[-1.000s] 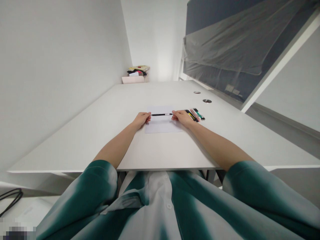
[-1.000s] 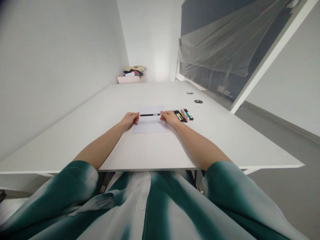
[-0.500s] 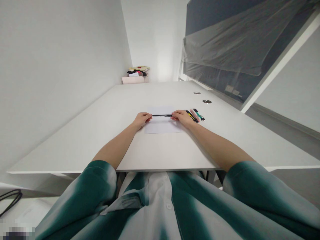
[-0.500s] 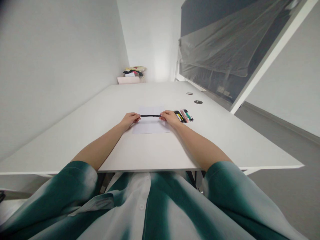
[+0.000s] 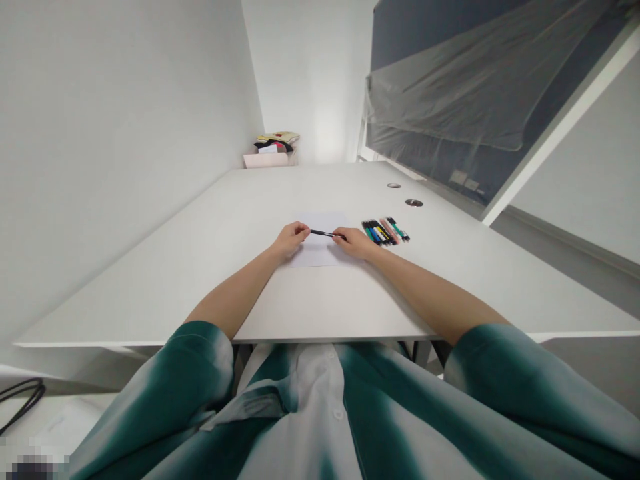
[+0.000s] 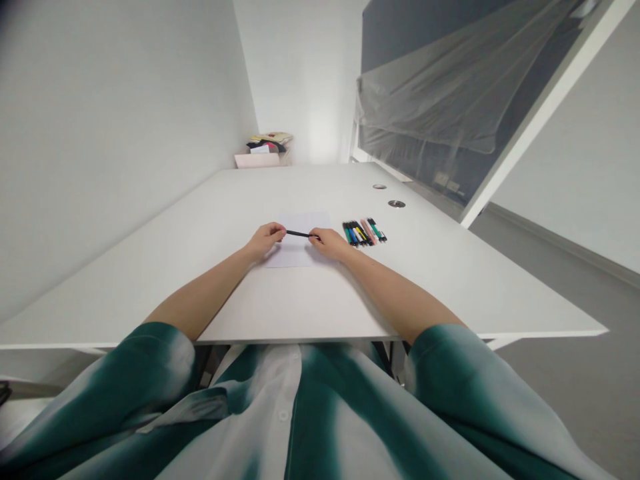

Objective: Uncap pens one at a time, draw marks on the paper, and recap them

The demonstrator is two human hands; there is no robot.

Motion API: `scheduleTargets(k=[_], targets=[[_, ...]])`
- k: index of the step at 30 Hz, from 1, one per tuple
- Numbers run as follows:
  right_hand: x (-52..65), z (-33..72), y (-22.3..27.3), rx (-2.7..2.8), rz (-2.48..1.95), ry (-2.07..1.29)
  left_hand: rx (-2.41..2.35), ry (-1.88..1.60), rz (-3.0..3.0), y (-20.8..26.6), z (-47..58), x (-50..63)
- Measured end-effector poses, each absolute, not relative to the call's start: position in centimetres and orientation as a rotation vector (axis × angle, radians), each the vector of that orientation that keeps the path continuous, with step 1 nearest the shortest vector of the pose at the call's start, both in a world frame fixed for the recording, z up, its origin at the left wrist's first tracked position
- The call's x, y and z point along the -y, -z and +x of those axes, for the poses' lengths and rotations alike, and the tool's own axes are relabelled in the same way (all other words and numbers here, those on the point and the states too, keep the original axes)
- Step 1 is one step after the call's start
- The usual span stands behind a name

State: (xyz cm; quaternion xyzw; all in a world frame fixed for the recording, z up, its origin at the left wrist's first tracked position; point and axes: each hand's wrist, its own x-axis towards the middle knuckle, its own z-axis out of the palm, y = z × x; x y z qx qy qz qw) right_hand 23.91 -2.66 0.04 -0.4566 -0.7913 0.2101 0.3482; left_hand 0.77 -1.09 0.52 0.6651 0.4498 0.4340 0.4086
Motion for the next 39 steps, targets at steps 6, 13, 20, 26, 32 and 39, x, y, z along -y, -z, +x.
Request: scheduleTargets(k=[6, 13, 20, 26, 32, 39], targets=[[2.8, 24.0, -0.3, 2.165, -1.231, -0.524, -1.203, -1.035, 2.045, -1.0, 1.2, 2.4], [3.0, 23.6, -0.4, 2.253, -1.191, -0.442, -1.331, -0.994, 2.270, -1.5, 1.6, 2.7], [3.4, 23.5, -0.4, 2.299, -1.231, -0.308, -1.395, -0.986, 2.236, -1.0, 1.4, 2.3], [3.2, 23.4, 0.1, 2.266, -1.215, -0.245, -1.440, -0.944, 2.230, -0.8, 1.3, 2.2], [3.4, 22.9, -0.2, 2.367, -1.169, -0.166, -1.387, -0.928, 2.129, -0.6, 1.2, 2.3], [3.3, 23.2, -0.3, 2.344, -1.223, -0.125, -1.164, -1.080, 2.051, 0.0, 1.0, 1.8]])
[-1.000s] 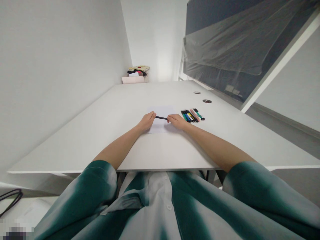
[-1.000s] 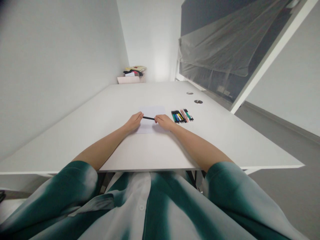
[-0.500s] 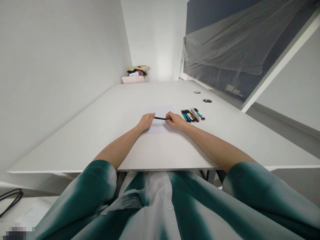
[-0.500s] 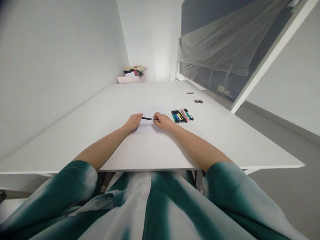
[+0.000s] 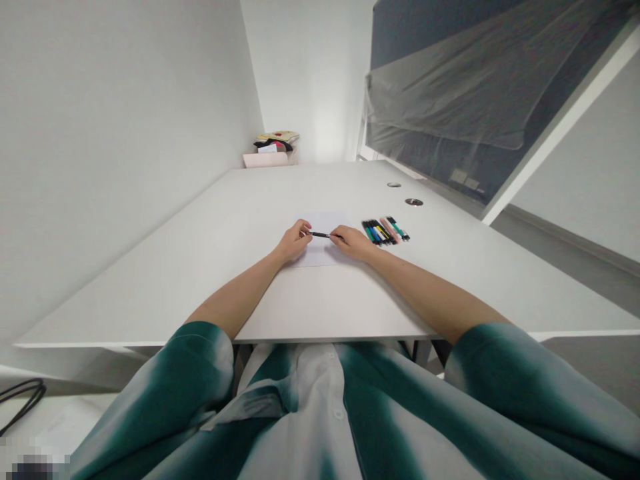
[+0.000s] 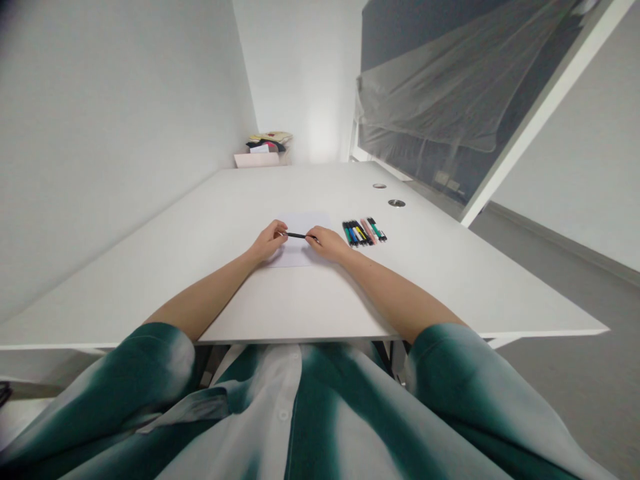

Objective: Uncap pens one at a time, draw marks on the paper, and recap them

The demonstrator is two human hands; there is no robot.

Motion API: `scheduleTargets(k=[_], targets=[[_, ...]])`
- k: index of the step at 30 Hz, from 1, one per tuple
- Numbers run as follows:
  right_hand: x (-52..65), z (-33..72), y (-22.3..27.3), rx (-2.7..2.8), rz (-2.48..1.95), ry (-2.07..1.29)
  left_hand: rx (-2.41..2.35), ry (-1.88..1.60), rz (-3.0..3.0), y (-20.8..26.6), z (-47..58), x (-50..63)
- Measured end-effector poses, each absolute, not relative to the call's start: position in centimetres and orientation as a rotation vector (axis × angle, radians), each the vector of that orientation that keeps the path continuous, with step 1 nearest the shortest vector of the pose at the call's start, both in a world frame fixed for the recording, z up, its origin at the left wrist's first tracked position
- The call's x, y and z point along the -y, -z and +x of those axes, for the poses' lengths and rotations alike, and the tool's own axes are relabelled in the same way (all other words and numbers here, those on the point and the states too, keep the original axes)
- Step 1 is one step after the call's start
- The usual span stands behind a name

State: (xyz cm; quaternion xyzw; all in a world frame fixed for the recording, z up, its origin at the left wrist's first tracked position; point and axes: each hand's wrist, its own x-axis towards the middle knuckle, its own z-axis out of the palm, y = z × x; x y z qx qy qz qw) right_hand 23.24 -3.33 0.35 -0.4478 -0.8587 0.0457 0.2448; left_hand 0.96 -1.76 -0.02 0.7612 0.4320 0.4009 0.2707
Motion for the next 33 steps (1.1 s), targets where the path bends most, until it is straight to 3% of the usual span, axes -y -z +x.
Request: scheduleTargets(k=[33], targets=[[3.5, 23.3, -0.4, 2.251, -1.442, -0.118, -1.209, -0.898, 2.245, -0.5, 1.1, 2.7]])
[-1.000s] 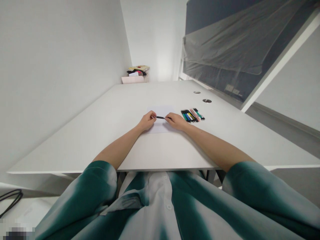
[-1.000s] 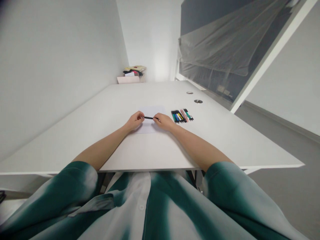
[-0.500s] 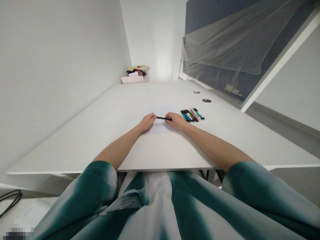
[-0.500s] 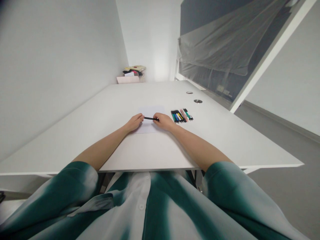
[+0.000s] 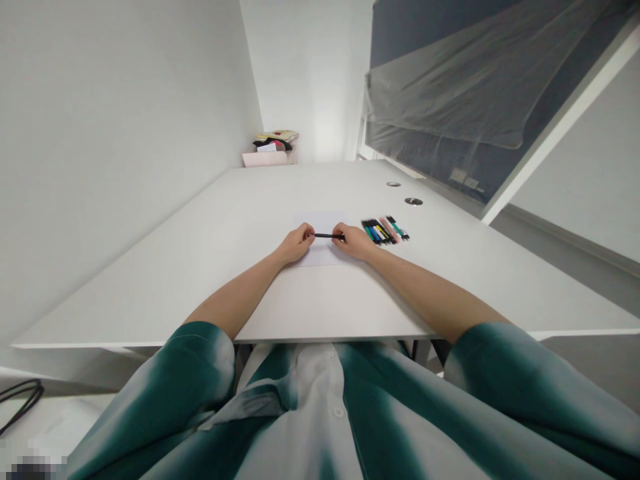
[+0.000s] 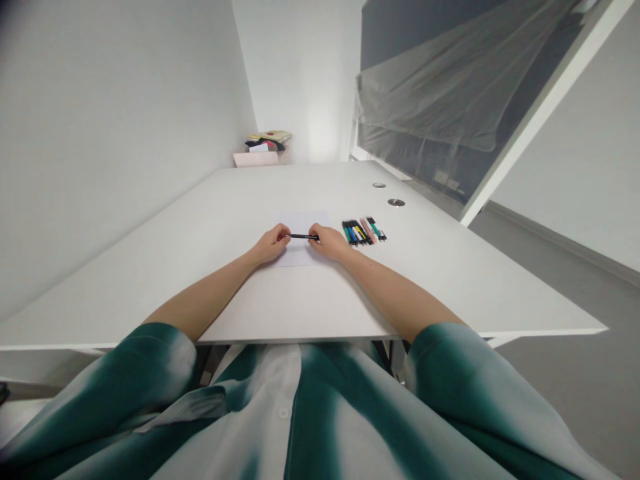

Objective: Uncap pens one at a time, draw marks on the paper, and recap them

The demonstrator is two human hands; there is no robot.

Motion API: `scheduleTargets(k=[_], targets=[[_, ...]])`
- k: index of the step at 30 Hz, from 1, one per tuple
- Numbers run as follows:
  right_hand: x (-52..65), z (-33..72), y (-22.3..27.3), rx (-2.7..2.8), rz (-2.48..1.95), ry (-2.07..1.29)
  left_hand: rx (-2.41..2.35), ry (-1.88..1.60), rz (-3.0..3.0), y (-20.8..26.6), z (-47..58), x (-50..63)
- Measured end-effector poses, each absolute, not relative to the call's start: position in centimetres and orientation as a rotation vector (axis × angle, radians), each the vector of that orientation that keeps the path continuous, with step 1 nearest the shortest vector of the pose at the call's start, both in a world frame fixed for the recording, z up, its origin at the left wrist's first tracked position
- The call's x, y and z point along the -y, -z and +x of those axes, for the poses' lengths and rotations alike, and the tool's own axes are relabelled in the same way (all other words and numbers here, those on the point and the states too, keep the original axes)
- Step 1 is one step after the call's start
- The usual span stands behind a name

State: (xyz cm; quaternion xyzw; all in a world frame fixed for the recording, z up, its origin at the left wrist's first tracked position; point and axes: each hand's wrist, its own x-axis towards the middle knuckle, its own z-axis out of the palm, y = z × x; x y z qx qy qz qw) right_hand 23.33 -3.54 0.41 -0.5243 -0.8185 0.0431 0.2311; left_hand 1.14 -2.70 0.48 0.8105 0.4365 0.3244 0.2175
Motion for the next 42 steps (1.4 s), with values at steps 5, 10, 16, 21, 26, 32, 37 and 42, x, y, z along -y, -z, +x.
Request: scheduleTargets(k=[5, 10, 16, 21, 26, 32, 37, 42], targets=[[3.7, 23.2, -0.5, 2.326, -1.301, -0.106, -1.242, -0.857, 2.301, -0.6, 1.2, 2.7], [3.6, 23.2, -0.6, 2.356, -1.285, -0.094, -1.307, -0.812, 2.287, -0.6, 1.1, 2.6], [3.6, 23.2, -0.7, 2.332, -1.321, -0.099, -1.239, -0.884, 2.162, -0.5, 1.1, 2.7], [3.4, 23.3, -0.6, 2.340, -1.337, -0.087, -1.187, -0.971, 2.144, 0.1, 1.1, 2.0], [3.3, 23.5, -0.5, 2.334, -1.345, -0.095, -1.180, -1.019, 2.041, 0.4, 1.1, 1.1], [3.2, 23.6, -0.6, 2.318, -1.367, -0.095, -1.263, -1.113, 1.960, 0.2, 0.7, 0.6], [3.2, 23.7, -0.7, 2.305, -1.376, -0.097, -1.426, -1.179, 1.966, -0.3, -0.2, 0.6], [3.3, 23.7, -0.8, 2.281, -1.397, -0.097, -1.503, -0.861, 2.274, -0.4, -0.9, 0.7]])
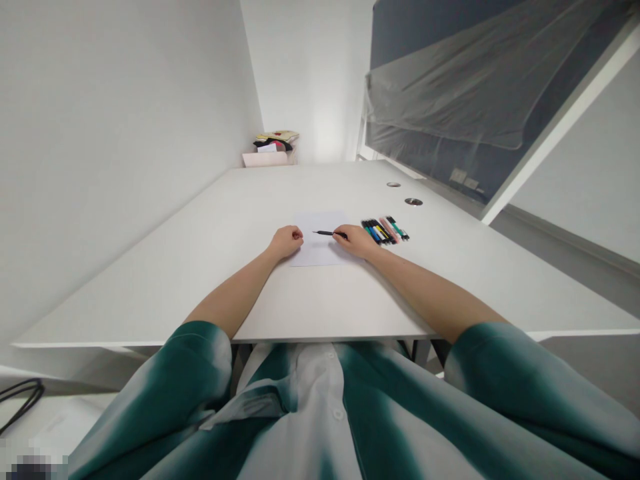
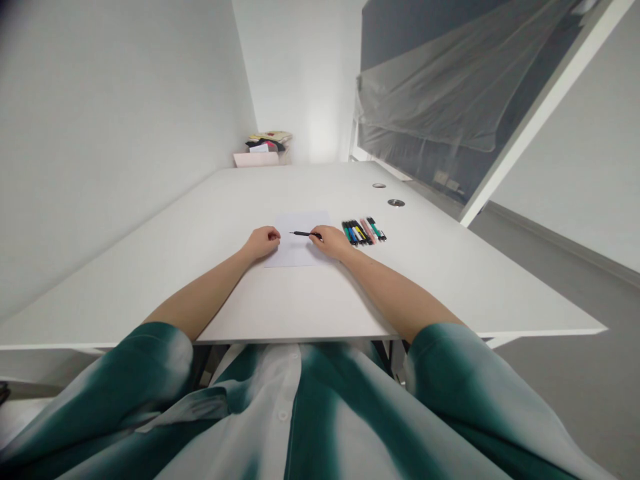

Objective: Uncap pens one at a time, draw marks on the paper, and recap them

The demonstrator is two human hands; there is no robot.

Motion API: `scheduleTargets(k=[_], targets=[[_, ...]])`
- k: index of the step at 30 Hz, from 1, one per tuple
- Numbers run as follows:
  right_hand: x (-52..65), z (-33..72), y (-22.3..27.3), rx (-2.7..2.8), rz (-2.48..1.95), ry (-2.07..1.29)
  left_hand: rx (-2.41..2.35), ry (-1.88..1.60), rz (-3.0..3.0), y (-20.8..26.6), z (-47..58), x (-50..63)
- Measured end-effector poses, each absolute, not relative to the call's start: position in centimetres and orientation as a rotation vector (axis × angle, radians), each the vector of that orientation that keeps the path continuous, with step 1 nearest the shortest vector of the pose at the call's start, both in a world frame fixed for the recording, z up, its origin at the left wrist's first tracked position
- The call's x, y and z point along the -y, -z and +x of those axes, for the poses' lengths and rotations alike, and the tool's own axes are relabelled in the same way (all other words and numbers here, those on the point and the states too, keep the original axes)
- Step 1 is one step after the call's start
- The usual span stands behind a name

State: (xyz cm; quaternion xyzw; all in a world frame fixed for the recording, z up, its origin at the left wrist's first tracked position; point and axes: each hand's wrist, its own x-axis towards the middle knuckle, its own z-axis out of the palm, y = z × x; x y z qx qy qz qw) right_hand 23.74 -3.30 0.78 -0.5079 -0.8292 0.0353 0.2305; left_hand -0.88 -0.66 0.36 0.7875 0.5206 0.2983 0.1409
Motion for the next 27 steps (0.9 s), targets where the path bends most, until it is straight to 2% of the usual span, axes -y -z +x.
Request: scheduleTargets(k=[4, 9, 19, 27], targets=[[3.4, 23.7, -0.9, 2.286, -1.406, -0.107, -1.514, -0.680, 2.391, -0.1, -0.8, 0.6], [3.4, 23.7, -1.0, 2.279, -1.419, -0.118, -1.533, -0.632, 2.381, 0.2, -0.7, 0.6], [3.8, 23.4, -1.3, 2.334, -1.387, -0.091, -1.396, -0.938, 2.566, -0.4, 0.1, 1.5], [3.5, 23.4, -0.8, 2.342, -1.331, -0.081, -1.344, -0.901, 2.645, -0.3, 0.5, 1.4]])
